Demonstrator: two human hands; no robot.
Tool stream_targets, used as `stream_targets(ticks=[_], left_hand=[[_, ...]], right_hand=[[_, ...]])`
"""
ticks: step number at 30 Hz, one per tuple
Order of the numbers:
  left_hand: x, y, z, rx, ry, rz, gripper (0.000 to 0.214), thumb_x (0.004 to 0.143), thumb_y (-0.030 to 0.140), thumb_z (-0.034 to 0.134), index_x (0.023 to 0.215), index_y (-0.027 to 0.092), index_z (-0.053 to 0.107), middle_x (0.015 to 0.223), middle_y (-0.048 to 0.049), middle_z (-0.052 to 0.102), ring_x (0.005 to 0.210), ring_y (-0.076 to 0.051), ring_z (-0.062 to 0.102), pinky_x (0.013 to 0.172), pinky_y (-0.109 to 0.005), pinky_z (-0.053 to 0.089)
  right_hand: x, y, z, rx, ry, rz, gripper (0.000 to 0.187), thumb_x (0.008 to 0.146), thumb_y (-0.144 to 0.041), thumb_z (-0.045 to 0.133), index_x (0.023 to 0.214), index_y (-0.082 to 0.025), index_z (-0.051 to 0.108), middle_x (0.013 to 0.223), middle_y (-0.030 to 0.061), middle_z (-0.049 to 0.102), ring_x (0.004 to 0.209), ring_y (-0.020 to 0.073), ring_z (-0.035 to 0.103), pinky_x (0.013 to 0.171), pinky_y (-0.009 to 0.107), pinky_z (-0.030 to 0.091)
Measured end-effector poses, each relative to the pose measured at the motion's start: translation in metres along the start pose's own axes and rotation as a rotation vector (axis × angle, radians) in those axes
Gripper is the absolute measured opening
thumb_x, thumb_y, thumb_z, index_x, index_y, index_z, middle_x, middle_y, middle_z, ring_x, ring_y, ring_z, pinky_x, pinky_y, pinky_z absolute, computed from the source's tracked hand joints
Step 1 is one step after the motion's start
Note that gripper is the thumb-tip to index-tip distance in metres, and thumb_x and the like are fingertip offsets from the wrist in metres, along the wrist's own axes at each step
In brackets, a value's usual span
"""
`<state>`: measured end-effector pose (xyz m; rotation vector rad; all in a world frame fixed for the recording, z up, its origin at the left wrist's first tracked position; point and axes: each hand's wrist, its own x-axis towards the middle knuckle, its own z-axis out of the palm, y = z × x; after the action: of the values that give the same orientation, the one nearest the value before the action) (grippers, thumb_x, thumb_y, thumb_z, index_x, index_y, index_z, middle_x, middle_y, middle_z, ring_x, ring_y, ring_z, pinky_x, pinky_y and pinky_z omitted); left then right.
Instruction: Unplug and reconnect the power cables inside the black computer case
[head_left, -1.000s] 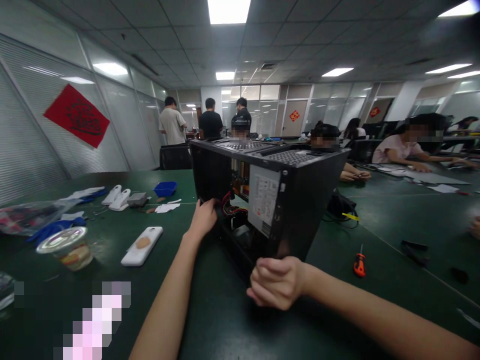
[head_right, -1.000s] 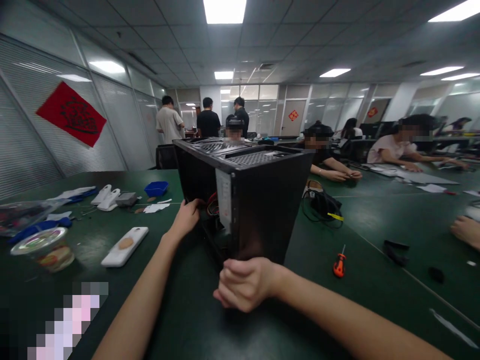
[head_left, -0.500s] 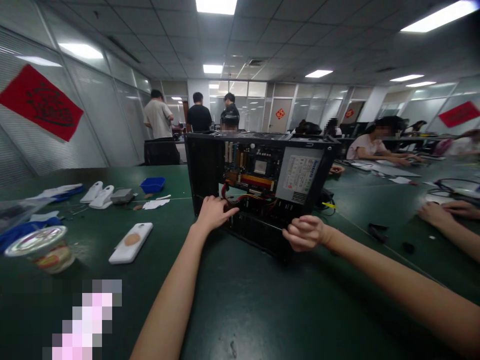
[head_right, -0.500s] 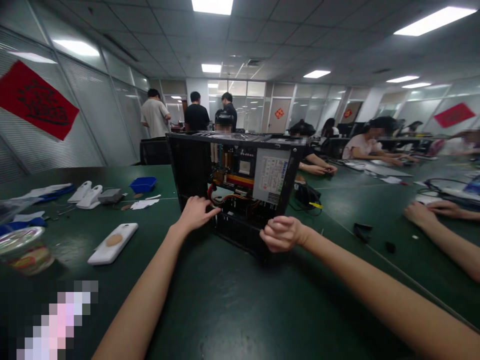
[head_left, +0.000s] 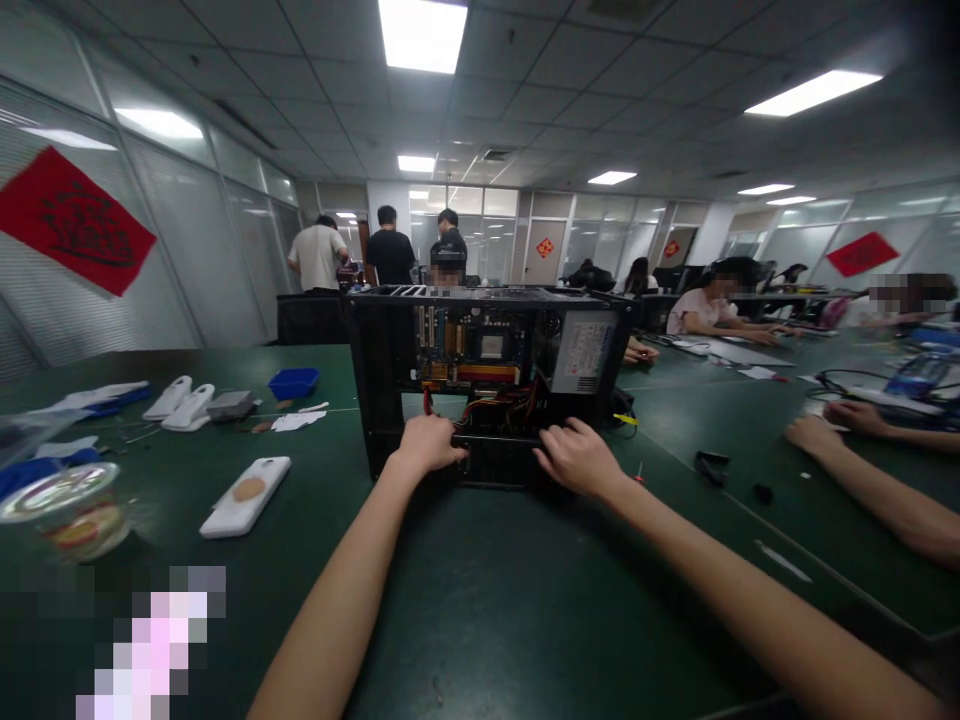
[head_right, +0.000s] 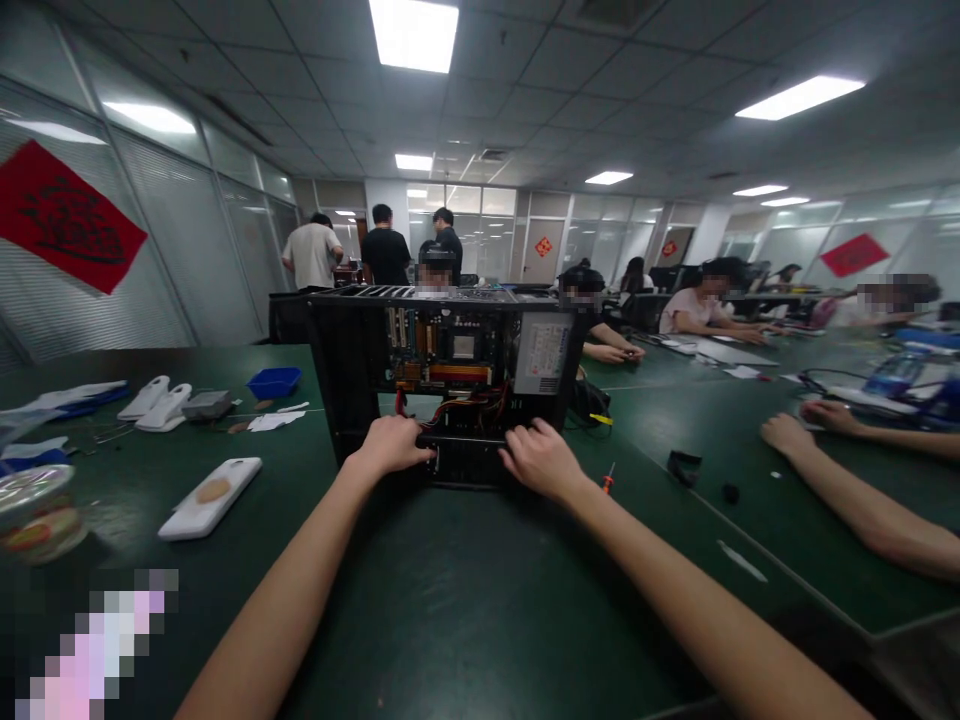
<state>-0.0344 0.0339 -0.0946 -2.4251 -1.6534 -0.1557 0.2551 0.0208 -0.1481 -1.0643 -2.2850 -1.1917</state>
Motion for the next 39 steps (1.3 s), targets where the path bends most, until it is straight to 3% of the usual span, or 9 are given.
stream_targets(ticks=[4, 8, 11, 20, 25, 29, 32, 35, 39], left_hand=[[0.002, 0.003, 0.001, 0.009, 0.014, -0.033, 0.05, 0.08, 0.059, 0.066, 0.095, 0.013, 0.075, 0.096, -0.0186, 0.075, 0.093, -0.036, 0.071, 0.077, -0.042, 0.055], [0.004, 0.012, 0.004, 0.041, 0.038, -0.043, 0.048, 0.084, 0.058, 0.062, 0.095, 0.013, 0.076, 0.095, -0.0186, 0.075, 0.092, -0.036, 0.071, 0.077, -0.041, 0.055], [0.006, 0.016, 0.007, 0.039, 0.068, -0.05, 0.046, 0.085, 0.057, 0.059, 0.097, 0.015, 0.075, 0.094, -0.0163, 0.075, 0.092, -0.034, 0.072, 0.077, -0.039, 0.054], [-0.001, 0.025, -0.001, 0.059, -0.005, -0.083, 0.046, 0.086, 0.055, 0.057, 0.097, 0.014, 0.075, 0.096, -0.0176, 0.075, 0.092, -0.035, 0.071, 0.077, -0.041, 0.055], [-0.013, 0.026, -0.003, 0.019, -0.013, -0.032, 0.049, 0.092, 0.056, 0.049, 0.097, 0.014, 0.073, 0.095, -0.0175, 0.075, 0.09, -0.032, 0.071, 0.075, -0.037, 0.054], [-0.012, 0.014, -0.01, -0.2, -0.034, 0.026, 0.055, 0.095, 0.061, 0.042, 0.088, 0.016, 0.072, 0.09, -0.0138, 0.075, 0.084, -0.027, 0.071, 0.073, -0.033, 0.05], [-0.008, 0.002, -0.015, -0.436, 0.025, -0.035, 0.051, 0.102, 0.05, 0.034, 0.088, 0.016, 0.069, 0.087, -0.0098, 0.074, 0.081, -0.021, 0.068, 0.073, -0.029, 0.047], [-0.005, -0.008, -0.015, -0.527, 0.061, -0.127, 0.03, 0.096, 0.037, 0.049, 0.102, 0.015, 0.068, 0.092, -0.0082, 0.074, 0.084, -0.02, 0.068, 0.074, -0.027, 0.047], [-0.003, -0.015, -0.013, -0.578, -0.041, -0.143, 0.034, 0.087, 0.034, 0.061, 0.112, 0.014, 0.07, 0.101, -0.0094, 0.075, 0.09, -0.021, 0.069, 0.075, -0.027, 0.048]], right_hand=[[0.016, -0.02, 0.022, 0.063, 0.08, 0.087, 0.029, 0.097, -0.034, 0.049, 0.083, -0.016, 0.066, 0.07, 0.0053, 0.063, 0.063, 0.0178, 0.052, 0.067, 0.034, 0.029], [0.021, -0.003, 0.049, 0.083, 0.148, 0.067, 0.028, 0.094, -0.032, 0.05, 0.076, -0.017, 0.065, 0.067, 0.0048, 0.062, 0.062, 0.0171, 0.049, 0.066, 0.034, 0.026], [0.021, 0.004, 0.057, 0.107, 0.142, 0.093, 0.028, 0.093, -0.034, 0.051, 0.074, -0.017, 0.064, 0.067, 0.0049, 0.062, 0.061, 0.0167, 0.048, 0.065, 0.034, 0.026], [0.015, -0.009, 0.044, 0.312, 0.219, 0.252, 0.03, 0.096, -0.04, 0.055, 0.088, -0.015, 0.069, 0.075, 0.0059, 0.067, 0.069, 0.0173, 0.055, 0.07, 0.032, 0.032], [0.015, -0.008, 0.04, 0.395, 0.248, 0.254, 0.03, 0.092, -0.041, 0.06, 0.081, -0.015, 0.069, 0.072, 0.0055, 0.067, 0.067, 0.0175, 0.058, 0.07, 0.032, 0.035], [0.015, -0.006, 0.037, 0.42, 0.249, 0.243, 0.028, 0.093, -0.039, 0.06, 0.083, -0.015, 0.07, 0.076, 0.0071, 0.07, 0.068, 0.0185, 0.061, 0.07, 0.033, 0.039], [0.013, -0.006, 0.036, 0.439, 0.264, 0.215, 0.026, 0.094, -0.037, 0.061, 0.085, -0.015, 0.072, 0.076, 0.0073, 0.071, 0.067, 0.0182, 0.062, 0.07, 0.032, 0.041], [0.01, -0.009, 0.033, 0.437, 0.284, 0.199, 0.027, 0.094, -0.038, 0.061, 0.084, -0.015, 0.072, 0.074, 0.007, 0.071, 0.065, 0.0177, 0.062, 0.067, 0.032, 0.04], [0.009, -0.014, 0.027, 0.42, 0.269, 0.244, 0.031, 0.094, -0.041, 0.061, 0.082, -0.015, 0.071, 0.073, 0.0075, 0.07, 0.065, 0.0185, 0.062, 0.066, 0.033, 0.037]])
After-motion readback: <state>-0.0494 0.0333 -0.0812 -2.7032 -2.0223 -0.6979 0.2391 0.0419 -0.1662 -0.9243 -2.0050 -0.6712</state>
